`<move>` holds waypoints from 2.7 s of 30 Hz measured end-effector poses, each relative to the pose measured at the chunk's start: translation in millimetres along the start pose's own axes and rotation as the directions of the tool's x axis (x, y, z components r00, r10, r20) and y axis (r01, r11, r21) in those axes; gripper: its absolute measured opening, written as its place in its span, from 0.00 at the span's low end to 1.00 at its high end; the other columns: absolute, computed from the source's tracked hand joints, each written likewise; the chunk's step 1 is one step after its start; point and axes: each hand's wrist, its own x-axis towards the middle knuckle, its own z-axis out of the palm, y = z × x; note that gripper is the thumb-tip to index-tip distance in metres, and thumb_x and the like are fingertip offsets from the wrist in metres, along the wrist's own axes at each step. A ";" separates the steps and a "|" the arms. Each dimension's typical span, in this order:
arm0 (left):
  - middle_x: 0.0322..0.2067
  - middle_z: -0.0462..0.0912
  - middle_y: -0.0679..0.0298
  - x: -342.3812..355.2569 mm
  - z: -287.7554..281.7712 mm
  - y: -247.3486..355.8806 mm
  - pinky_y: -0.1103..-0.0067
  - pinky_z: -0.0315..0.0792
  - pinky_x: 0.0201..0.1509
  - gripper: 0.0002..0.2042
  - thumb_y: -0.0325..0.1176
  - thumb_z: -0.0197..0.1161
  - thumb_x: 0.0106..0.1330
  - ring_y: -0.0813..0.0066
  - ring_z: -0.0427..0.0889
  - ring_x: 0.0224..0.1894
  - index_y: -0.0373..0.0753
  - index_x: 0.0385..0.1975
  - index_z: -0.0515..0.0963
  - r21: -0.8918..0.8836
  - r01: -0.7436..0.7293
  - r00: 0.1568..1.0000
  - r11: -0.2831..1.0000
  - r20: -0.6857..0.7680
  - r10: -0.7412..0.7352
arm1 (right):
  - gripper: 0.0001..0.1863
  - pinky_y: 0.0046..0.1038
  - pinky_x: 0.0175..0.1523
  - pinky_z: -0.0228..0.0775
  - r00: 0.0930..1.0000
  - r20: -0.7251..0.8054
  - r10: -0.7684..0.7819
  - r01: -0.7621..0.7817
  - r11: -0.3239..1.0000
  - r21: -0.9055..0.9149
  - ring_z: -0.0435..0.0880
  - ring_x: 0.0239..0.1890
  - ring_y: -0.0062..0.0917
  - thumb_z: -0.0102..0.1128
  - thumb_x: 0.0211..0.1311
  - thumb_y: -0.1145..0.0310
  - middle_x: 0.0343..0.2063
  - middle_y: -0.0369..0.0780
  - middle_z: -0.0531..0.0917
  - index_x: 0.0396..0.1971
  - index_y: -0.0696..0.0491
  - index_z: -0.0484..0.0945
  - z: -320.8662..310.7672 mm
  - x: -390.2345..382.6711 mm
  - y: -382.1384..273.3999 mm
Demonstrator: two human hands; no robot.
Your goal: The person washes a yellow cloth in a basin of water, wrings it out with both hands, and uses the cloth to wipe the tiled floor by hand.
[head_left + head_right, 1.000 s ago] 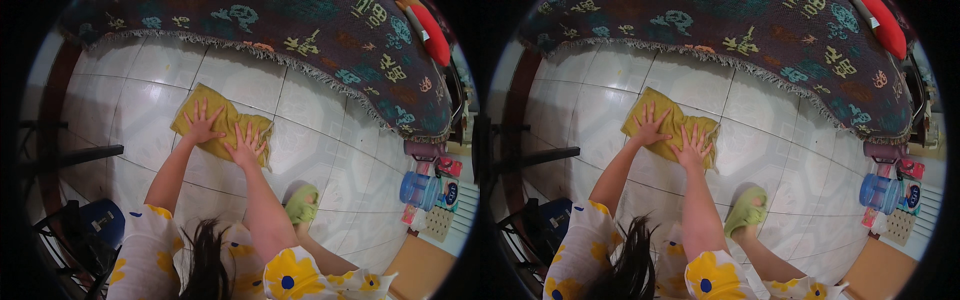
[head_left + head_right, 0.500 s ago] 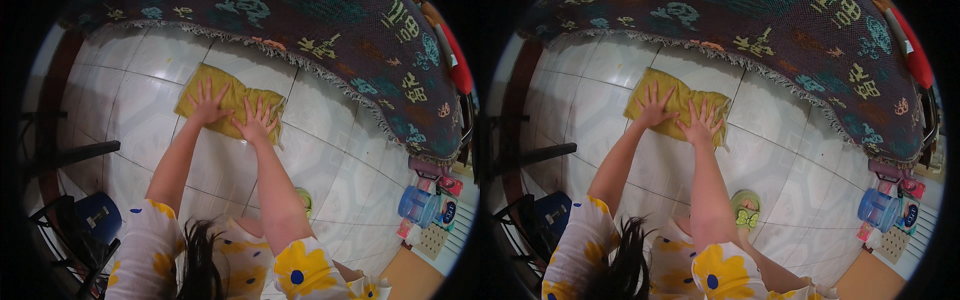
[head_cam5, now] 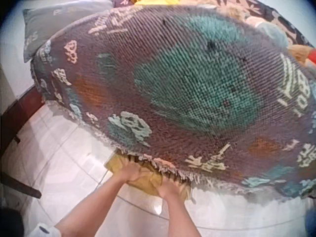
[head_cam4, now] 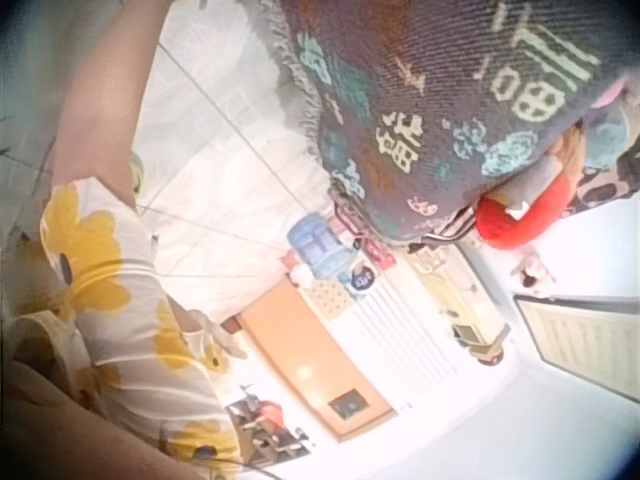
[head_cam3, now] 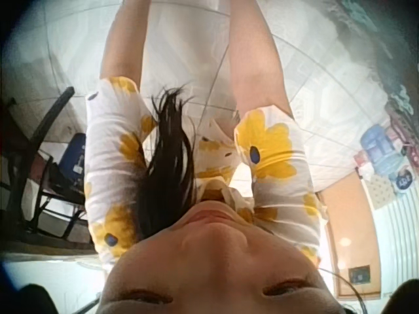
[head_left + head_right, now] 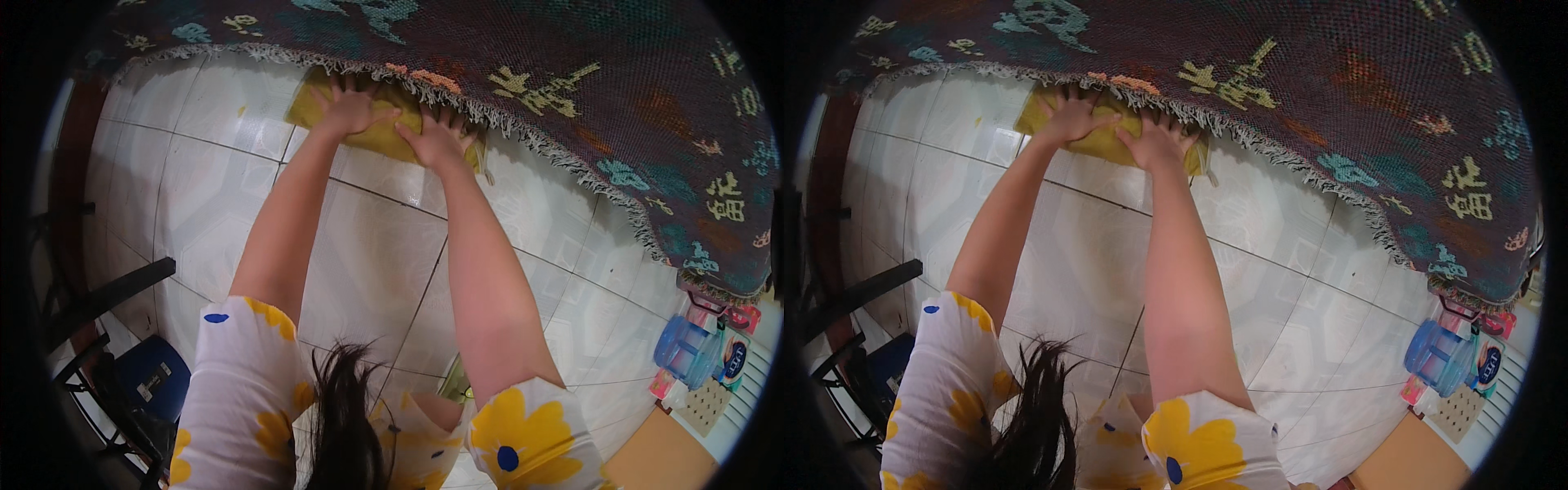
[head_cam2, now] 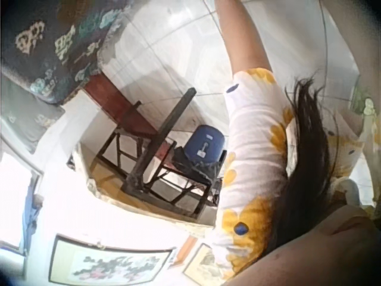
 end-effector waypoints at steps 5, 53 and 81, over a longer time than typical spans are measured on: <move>0.65 0.47 0.61 54.5 -1.5 -9.9 0.57 0.33 0.66 0.39 0.67 0.40 0.54 0.57 0.40 0.67 0.53 0.63 0.50 -0.013 -0.062 0.994 0.998 -0.094 0.061 | 0.38 0.39 0.68 0.36 0.955 -0.216 -0.206 0.204 0.979 -0.033 0.45 0.66 0.36 0.34 0.56 0.38 0.65 0.40 0.46 0.63 0.44 0.48 -5.5 46.1 -2.2; 0.66 0.33 0.57 -268.9 150.3 38.3 0.41 0.30 0.58 0.45 0.64 0.52 0.50 0.50 0.31 0.67 0.49 0.65 0.43 -0.040 -0.183 0.961 0.982 -0.218 0.170 | 0.42 0.55 0.63 0.24 0.887 0.191 -0.421 0.463 0.802 -0.378 0.31 0.68 0.33 0.46 0.47 0.33 0.66 0.32 0.37 0.63 0.30 0.48 75.9 -191.9 99.0; 0.64 0.31 0.46 -405.9 219.5 175.9 0.47 0.33 0.61 0.38 0.60 0.42 0.60 0.44 0.29 0.66 0.46 0.65 0.39 0.275 -0.392 0.915 0.878 0.216 0.341 | 0.37 0.57 0.62 0.32 0.872 -0.283 -0.399 0.375 0.917 -0.137 0.43 0.67 0.28 0.55 0.46 0.41 0.65 0.31 0.48 0.59 0.36 0.60 154.3 -382.0 287.5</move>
